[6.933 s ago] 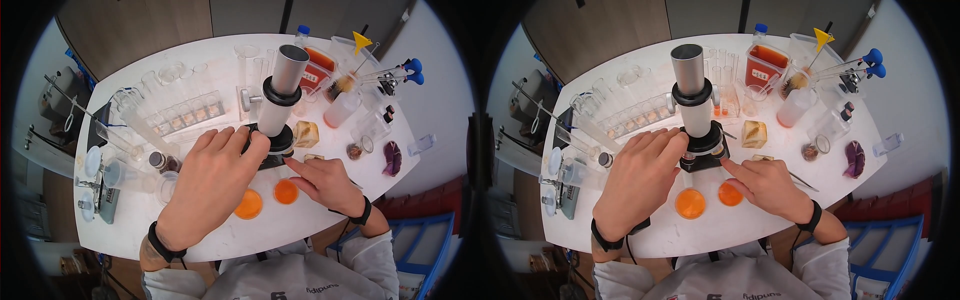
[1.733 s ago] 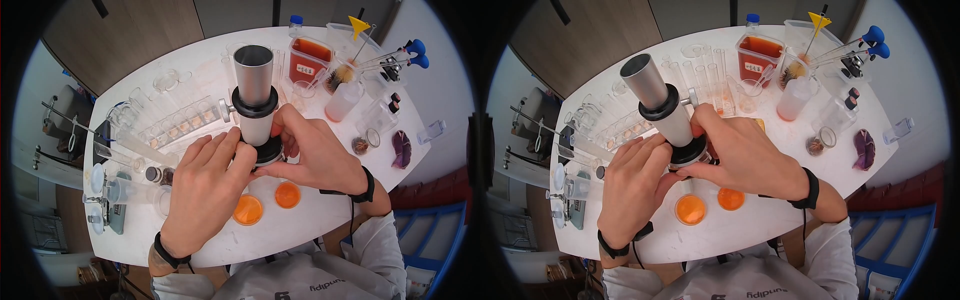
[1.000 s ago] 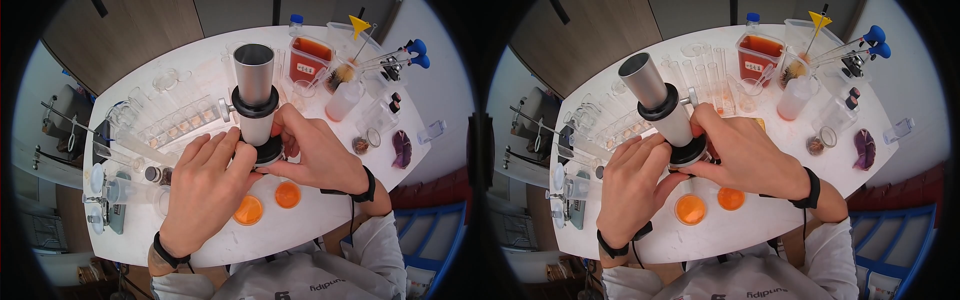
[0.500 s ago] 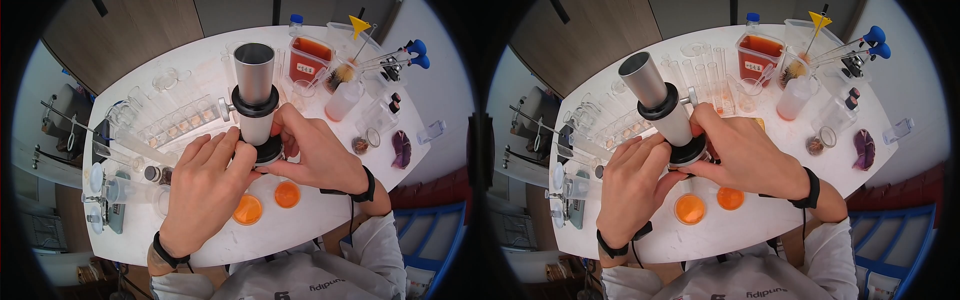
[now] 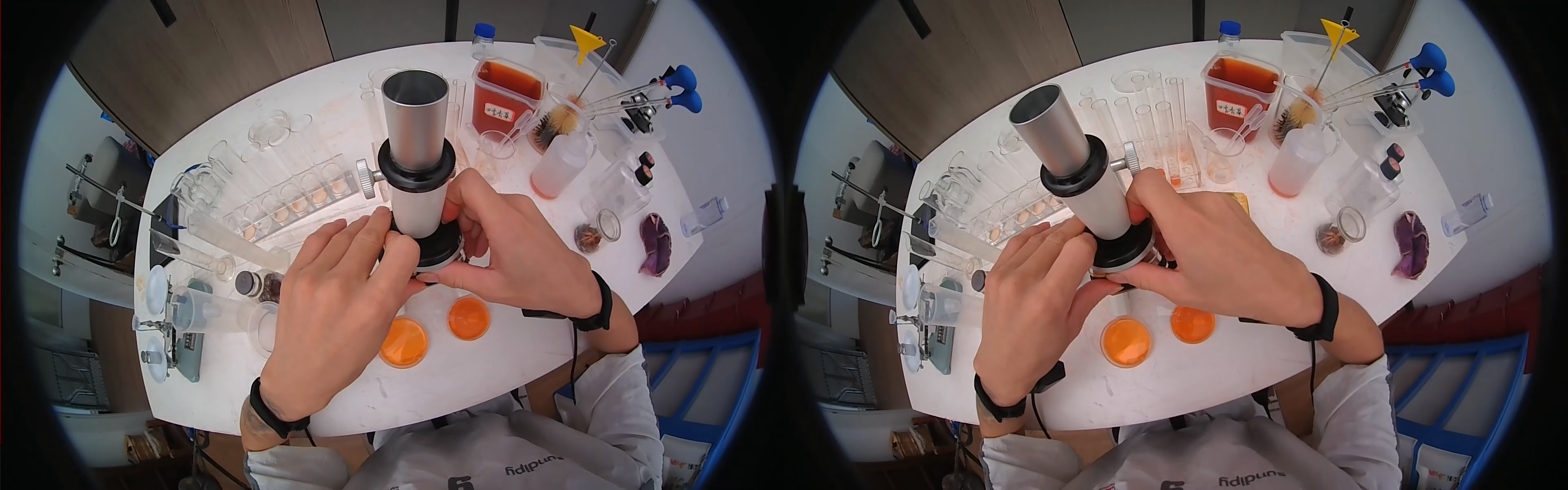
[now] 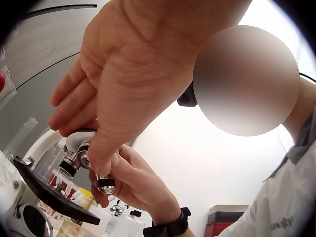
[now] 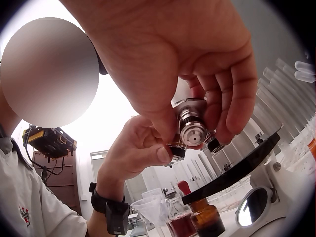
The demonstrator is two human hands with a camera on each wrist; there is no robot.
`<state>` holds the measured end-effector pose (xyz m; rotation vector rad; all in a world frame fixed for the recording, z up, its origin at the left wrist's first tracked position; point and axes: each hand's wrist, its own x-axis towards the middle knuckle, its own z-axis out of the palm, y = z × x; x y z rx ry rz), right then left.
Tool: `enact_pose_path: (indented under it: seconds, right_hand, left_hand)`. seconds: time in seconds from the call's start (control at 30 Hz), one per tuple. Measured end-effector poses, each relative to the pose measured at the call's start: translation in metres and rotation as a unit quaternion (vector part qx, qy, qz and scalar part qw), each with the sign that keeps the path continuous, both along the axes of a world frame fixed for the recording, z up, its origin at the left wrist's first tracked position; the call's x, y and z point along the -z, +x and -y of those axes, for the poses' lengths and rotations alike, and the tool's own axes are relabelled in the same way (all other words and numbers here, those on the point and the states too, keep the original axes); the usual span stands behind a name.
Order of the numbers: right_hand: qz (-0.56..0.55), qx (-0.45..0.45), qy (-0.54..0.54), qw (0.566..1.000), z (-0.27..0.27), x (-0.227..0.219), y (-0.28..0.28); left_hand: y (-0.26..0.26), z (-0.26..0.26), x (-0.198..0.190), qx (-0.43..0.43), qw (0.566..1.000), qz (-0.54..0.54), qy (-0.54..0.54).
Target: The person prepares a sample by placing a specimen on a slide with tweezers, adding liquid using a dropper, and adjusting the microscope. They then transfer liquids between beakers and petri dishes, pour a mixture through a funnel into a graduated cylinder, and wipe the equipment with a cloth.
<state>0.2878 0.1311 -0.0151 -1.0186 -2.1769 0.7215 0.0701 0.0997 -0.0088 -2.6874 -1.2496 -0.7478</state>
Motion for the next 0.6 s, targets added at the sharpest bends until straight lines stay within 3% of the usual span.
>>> enact_pose_path:
  seconds: [0.6]
  right_hand:
    - [0.003,0.008,-0.003,1.000,-0.0006,0.0045,0.0003]
  left_hand:
    - [0.0008,0.0015,-0.0016,-0.003,1.000,0.002,-0.002]
